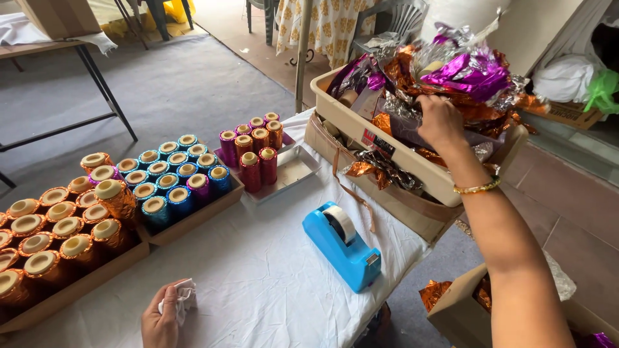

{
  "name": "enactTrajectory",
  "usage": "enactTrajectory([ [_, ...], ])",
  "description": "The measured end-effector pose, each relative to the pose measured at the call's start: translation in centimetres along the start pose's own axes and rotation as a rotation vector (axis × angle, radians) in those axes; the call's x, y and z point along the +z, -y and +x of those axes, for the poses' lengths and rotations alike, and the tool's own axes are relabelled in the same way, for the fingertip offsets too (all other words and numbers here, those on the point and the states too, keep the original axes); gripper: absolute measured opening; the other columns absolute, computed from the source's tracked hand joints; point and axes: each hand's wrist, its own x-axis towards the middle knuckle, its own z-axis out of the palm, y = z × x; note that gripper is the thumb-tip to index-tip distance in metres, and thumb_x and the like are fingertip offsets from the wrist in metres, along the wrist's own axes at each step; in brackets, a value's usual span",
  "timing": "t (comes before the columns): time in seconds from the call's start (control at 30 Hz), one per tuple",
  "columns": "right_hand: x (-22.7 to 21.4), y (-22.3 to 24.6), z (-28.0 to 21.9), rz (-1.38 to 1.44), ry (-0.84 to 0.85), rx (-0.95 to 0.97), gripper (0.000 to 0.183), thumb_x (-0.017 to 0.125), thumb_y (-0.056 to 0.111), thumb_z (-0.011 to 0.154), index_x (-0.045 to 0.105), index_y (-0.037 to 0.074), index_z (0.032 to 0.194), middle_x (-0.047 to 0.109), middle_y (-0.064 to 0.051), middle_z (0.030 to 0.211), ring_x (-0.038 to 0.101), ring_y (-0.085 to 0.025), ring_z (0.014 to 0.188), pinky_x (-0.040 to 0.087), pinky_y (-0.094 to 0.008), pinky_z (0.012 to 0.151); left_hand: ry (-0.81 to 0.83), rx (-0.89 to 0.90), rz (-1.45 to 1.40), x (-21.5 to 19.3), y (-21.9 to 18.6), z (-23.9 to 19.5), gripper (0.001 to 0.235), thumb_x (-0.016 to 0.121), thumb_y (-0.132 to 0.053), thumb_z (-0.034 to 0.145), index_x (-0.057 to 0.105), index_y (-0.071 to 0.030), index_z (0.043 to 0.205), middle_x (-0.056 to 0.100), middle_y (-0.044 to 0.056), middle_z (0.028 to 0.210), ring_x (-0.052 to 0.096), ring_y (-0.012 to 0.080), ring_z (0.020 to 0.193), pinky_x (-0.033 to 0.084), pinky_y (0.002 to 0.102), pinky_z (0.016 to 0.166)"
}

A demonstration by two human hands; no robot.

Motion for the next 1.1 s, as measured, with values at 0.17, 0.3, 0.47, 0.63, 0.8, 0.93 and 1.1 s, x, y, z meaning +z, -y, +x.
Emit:
enactTrajectory([
  [0.17,-7.5,2.4,-0.5,0.025,0.269,0.092,0.064,0.091,0.025,0.073,0.066,0.013,0.131,0.071,-0.013,0.12,0.066,-0.03,0.112,0.05,-0.044,0.101,0.01,-0.005,-0.018,0.1,0.0,0.2,0.038,0.053,-0.032,0.109,0.076,-0.002,0.116,0.076,0.008,0.099,0.067,0.0137,0.09,0.05,0.026,0.08],
  [0.3,-13.4,1.8,-1.4,0.277,0.23,0.126,0.055,0.082,0.033,0.083,0.069,0.02,0.135,0.073,-0.007,0.127,0.071,-0.025,0.11,0.054,-0.04,0.102,0.01,-0.003,-0.038,0.0,0.3,0.4,0.038,0.054,-0.031,0.108,0.076,-0.001,0.116,0.076,0.008,0.1,0.068,0.0132,0.093,0.051,0.025,0.084],
  [0.47,-12.3,-0.5,0.4,0.128,0.021,0.107,0.053,0.066,0.053,0.099,0.07,0.014,0.136,0.069,-0.015,0.131,0.065,-0.03,0.123,0.05,-0.044,0.109,0.013,0.007,-0.017,0.1,-0.3,0.1,0.038,0.053,-0.031,0.109,0.076,-0.002,0.116,0.077,0.009,0.1,0.068,0.0139,0.093,0.051,0.026,0.085],
  [0.63,-6.7,-1.3,-1.0,0.177,0.718,0.236,0.074,0.05,0.073,0.089,0.063,0.02,0.14,0.066,-0.009,0.139,0.06,-0.03,0.126,0.041,-0.051,0.11,0.008,0.001,-0.03,0.2,0.4,0.4,0.038,0.054,-0.032,0.108,0.076,-0.002,0.116,0.077,0.009,0.099,0.069,0.0145,0.094,0.051,0.026,0.086],
  [0.8,-5.0,-2.1,-2.8,0.081,0.578,0.151,0.082,0.054,0.074,0.086,0.06,0.014,0.14,0.066,-0.013,0.138,0.064,-0.035,0.124,0.052,-0.048,0.104,0.006,0.015,0.022,0.3,-0.7,-0.1,0.038,0.053,-0.032,0.108,0.076,-0.002,0.115,0.077,0.009,0.1,0.069,0.0142,0.094,0.052,0.026,0.086],
  [0.93,-5.7,-1.7,-3.7,0.075,0.437,0.072,0.082,0.06,0.072,0.086,0.056,0.013,0.143,0.063,-0.015,0.136,0.061,-0.037,0.121,0.049,-0.049,0.099,0.006,0.01,0.013,0.3,-0.4,0.0,0.038,0.053,-0.031,0.109,0.077,-0.002,0.115,0.077,0.01,0.099,0.069,0.0147,0.093,0.051,0.027,0.085],
  [1.1,-11.2,0.0,-4.7,0.292,0.311,0.198,0.045,0.068,0.045,0.096,0.071,0.02,0.133,0.078,-0.01,0.115,0.074,-0.023,0.097,0.057,-0.04,0.089,0.009,0.031,0.014,0.2,0.4,0.4,0.038,0.053,-0.031,0.109,0.077,-0.002,0.115,0.077,0.009,0.098,0.069,0.0146,0.093,0.052,0.026,0.085],
])
